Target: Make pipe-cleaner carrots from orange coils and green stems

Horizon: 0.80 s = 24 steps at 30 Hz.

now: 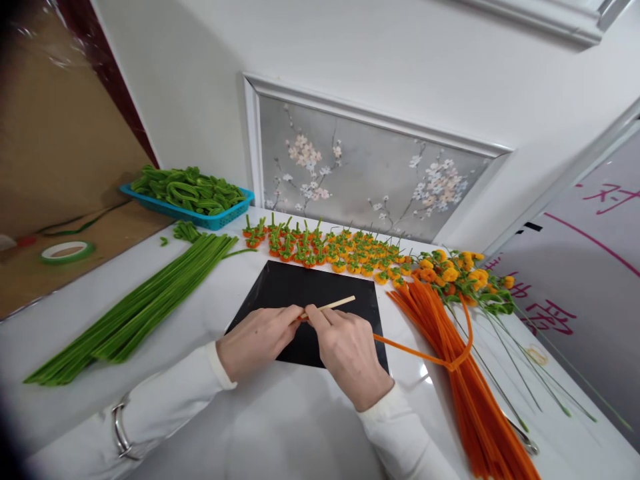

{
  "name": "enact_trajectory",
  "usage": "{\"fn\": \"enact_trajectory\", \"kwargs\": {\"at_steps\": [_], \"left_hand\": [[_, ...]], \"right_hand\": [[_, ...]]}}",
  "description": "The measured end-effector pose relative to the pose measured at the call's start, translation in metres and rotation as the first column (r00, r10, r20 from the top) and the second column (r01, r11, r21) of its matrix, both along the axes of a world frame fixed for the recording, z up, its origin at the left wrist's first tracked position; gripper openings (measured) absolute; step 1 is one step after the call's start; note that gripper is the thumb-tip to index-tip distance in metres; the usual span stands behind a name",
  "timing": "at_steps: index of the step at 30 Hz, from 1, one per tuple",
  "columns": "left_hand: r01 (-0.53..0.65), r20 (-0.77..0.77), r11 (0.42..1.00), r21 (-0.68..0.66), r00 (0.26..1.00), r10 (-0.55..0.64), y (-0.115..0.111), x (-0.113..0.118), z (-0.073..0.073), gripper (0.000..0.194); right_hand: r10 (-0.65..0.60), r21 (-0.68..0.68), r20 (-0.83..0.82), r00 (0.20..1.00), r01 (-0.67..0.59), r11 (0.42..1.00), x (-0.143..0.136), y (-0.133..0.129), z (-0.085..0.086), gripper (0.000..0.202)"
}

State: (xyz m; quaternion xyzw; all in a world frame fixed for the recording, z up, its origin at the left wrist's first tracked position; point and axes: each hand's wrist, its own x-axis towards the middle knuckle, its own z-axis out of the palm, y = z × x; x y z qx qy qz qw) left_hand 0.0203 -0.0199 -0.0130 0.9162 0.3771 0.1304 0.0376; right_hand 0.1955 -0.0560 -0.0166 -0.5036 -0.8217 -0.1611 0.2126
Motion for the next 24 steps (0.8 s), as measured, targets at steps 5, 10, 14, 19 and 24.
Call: {"fn": "enact_trajectory", "kwargs": {"at_steps": [5,10,14,19,24], "left_hand": [[-0.022,0.051,0.999,-0.031,0.998,0.024,0.003,0.001,-0.003,0.02],[-0.016,0.246,0.993,-0.114,0.968,0.044,0.007,-0.001,0.002,0.019],[-0.01,0.243,0.993,-0.115,0.969,0.038,0.007,-0.004,0.001,0.02],[0.085,0.171,0.995,-0.052,0.982,-0.075,0.007,-0.006,0.003,0.02],[0.089,0.111,0.991,0.096,0.989,-0.099,0.008,-0.007,0.005,0.018]], "right_hand": [[0.026,0.006,-0.027,0.999,-0.026,1.0,-0.003,-0.002,-0.001,0.028],[-0.017,0.004,-0.009,1.0,0.017,1.0,-0.008,-0.01,0.005,0.012],[0.041,-0.041,0.105,0.994,-0.037,0.999,-0.01,-0.014,0.014,0.018],[0.121,0.041,0.053,0.991,-0.124,0.991,-0.007,-0.01,0.021,0.019],[0.191,0.069,-0.181,0.965,-0.181,0.981,0.002,0.003,0.018,0.019]]}}
